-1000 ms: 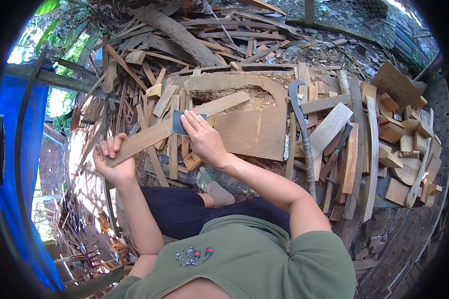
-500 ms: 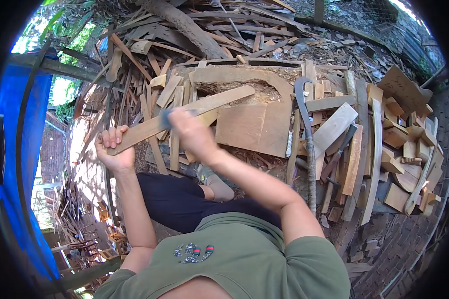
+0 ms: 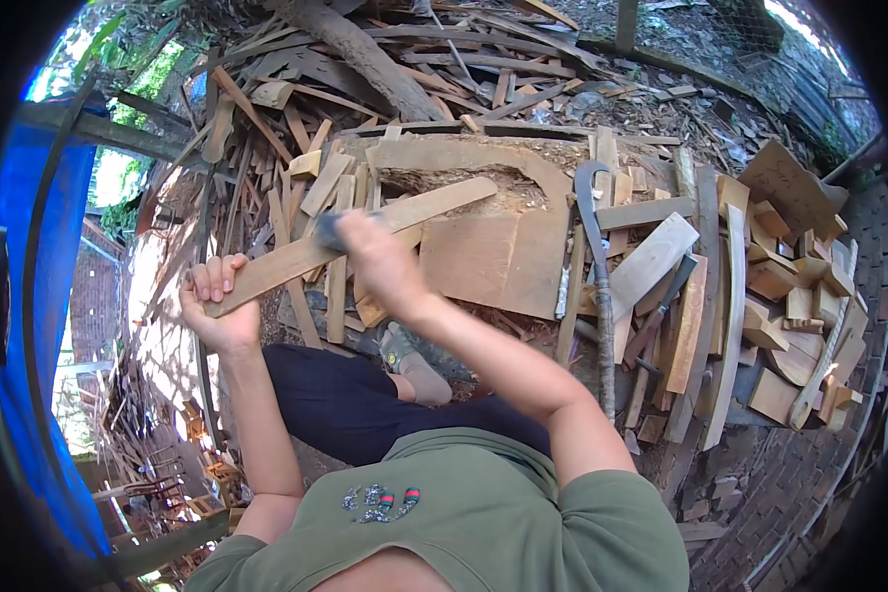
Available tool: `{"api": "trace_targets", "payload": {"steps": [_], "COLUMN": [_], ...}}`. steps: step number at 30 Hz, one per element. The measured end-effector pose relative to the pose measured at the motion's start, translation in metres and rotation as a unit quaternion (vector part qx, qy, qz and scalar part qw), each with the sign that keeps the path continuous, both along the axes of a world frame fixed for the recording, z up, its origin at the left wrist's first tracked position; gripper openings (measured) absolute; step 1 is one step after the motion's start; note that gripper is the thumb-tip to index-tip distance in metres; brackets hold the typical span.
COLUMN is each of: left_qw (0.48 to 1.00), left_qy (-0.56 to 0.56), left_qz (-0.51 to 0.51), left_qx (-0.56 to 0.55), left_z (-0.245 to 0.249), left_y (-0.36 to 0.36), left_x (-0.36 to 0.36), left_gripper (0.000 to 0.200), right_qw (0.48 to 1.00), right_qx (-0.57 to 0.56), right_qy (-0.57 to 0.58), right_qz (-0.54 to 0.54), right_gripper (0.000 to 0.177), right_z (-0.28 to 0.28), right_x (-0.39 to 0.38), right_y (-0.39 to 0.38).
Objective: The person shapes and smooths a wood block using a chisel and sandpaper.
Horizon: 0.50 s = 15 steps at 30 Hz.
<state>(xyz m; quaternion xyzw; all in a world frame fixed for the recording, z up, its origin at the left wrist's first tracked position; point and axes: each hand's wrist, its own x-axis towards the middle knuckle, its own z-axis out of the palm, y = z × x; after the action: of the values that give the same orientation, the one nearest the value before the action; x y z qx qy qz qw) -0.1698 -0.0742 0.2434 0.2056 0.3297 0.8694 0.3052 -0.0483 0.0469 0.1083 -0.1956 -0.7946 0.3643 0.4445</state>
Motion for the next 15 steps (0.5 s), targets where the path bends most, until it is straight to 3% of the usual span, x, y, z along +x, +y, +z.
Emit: {"api": "trace_targets", "payload": {"steps": [3, 5, 6, 7, 8, 10, 12, 13, 15], "left_qw": [1.0, 1.0, 1.0, 1.0, 1.0, 1.0, 1.0, 1.0, 0.999], "left_qy": [0.01, -0.001, -0.012, -0.004, -0.003, 0.017, 0.016, 0.013, 0.015], "left_qz": [-0.017, -0.003, 0.004, 0.001, 0.002, 0.011, -0.012, -0.015, -0.032], "left_qx": [0.005, -0.006, -0.015, -0.007, -0.008, 0.001, 0.009, 0.011, 0.017], "left_z": [0.005, 0.003, 0.002, -0.001, -0.001, -0.002, 0.001, 0.004, 0.007], "left_y": [0.002, 0.0, -0.002, -0.004, -0.005, -0.002, 0.003, 0.006, 0.008], "left_x": [0.002, -0.001, -0.003, -0.004, -0.003, -0.001, -0.003, -0.003, -0.004], "left_gripper": [0.03, 0.032, 0.034, 0.034, 0.034, 0.033, 0.032, 0.03, 0.028], "right_qw": [0.998, 0.998, 0.912, 0.983, 0.971, 0.955, 0.984, 0.996, 0.996], "right_qx": [0.029, -0.058, -0.397, -0.145, -0.18, -0.12, -0.177, -0.056, -0.067], "right_qy": [0.056, 0.004, 0.057, -0.107, -0.151, -0.263, -0.022, -0.065, -0.044], "right_qz": [0.026, 0.036, 0.085, -0.027, -0.033, -0.062, 0.017, 0.033, 0.033], "right_gripper": [0.035, 0.034, 0.028, 0.024, 0.024, 0.028, 0.024, 0.029, 0.038], "right_z": [0.013, -0.033, -0.032, -0.067, -0.075, -0.073, -0.06, -0.024, -0.016], "right_x": [0.006, 0.008, 0.013, 0.016, 0.022, 0.016, 0.009, 0.015, 0.02], "right_y": [-0.003, 0.027, 0.043, 0.065, 0.082, 0.092, 0.061, 0.046, 0.03]}}
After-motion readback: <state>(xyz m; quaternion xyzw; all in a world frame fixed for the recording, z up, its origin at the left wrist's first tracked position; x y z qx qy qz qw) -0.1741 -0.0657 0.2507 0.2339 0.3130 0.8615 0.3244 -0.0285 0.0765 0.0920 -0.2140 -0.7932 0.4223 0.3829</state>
